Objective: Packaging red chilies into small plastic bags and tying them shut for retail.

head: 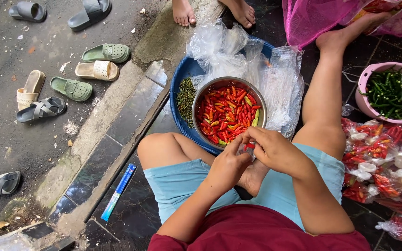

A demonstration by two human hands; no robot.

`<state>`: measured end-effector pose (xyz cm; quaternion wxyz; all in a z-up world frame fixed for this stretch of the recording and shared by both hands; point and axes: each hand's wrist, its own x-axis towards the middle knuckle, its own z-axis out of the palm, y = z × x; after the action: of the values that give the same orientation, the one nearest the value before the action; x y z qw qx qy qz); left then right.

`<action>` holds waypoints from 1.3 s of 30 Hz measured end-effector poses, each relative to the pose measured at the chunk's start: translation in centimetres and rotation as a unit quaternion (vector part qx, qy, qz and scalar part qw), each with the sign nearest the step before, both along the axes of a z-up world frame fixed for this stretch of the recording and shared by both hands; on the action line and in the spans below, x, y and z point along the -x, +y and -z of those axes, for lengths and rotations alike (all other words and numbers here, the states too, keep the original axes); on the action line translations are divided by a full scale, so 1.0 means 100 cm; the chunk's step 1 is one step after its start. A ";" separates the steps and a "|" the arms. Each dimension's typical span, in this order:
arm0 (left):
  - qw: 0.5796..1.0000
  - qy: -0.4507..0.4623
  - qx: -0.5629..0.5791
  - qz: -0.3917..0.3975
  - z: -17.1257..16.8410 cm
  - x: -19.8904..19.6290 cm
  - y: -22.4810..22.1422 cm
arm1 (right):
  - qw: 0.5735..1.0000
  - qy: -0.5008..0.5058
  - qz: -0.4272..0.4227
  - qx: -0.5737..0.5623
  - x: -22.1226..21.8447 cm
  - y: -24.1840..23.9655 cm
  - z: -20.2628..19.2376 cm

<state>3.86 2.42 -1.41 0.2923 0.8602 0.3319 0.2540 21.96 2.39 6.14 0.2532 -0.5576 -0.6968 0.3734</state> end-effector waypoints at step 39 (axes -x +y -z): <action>0.227 -0.478 0.845 -0.080 0.065 -0.016 -0.039 | 0.926 0.314 -0.138 -0.159 0.041 -0.068 0.081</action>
<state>5.46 -1.49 -7.89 0.9313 -0.1997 0.2185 0.2121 17.91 -4.38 -1.98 0.4905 -0.2625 -0.7019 0.4448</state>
